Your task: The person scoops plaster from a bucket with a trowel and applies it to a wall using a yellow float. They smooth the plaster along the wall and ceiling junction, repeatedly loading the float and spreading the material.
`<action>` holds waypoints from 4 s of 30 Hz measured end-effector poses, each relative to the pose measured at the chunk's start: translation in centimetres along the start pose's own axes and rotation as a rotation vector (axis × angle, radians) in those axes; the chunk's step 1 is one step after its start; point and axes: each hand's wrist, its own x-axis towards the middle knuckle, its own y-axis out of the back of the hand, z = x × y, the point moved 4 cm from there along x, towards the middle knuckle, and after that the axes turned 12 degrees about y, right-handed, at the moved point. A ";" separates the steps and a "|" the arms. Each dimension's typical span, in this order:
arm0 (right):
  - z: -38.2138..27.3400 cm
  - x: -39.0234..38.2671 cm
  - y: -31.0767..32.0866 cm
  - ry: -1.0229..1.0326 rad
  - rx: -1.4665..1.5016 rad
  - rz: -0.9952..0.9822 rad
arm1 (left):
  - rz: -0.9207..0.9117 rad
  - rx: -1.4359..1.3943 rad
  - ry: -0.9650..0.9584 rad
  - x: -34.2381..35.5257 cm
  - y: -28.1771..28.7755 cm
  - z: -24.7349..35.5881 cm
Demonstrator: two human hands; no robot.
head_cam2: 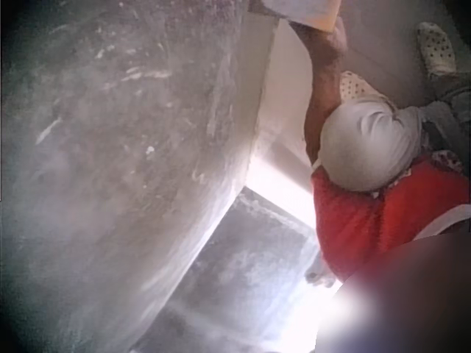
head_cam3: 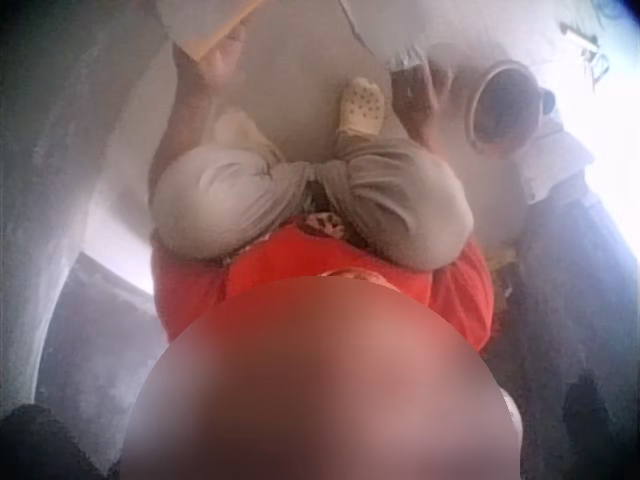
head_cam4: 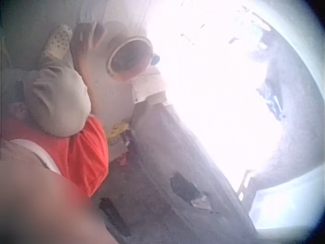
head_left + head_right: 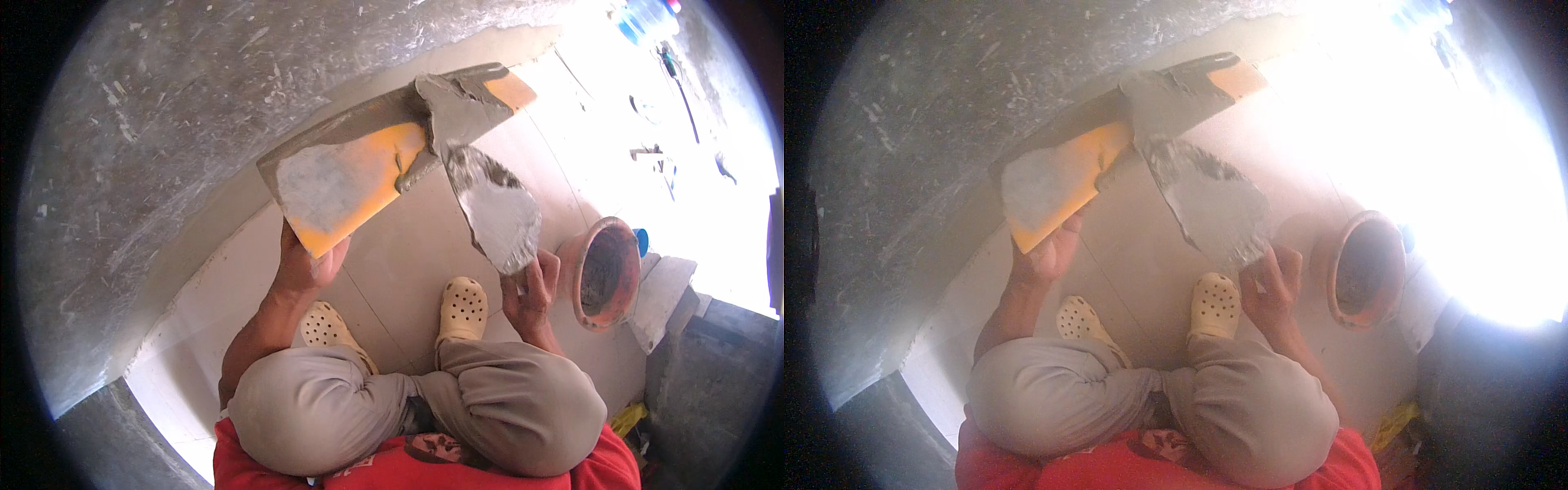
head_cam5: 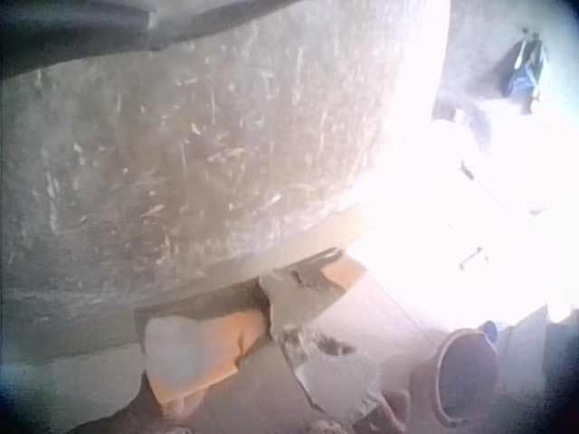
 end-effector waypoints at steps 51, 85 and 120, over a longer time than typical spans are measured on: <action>-2.8 6.3 0.9 -0.562 1.481 -0.533 | -0.088 0.086 -0.173 -0.1 2.1 3.2; 3.2 9.7 -3.8 -0.289 0.377 -1.090 | 0.373 -0.230 0.194 -22.7 29.7 -9.6; -11.0 11.7 -39.5 -0.752 1.332 -0.424 | 0.685 0.421 0.425 -8.9 27.8 -2.2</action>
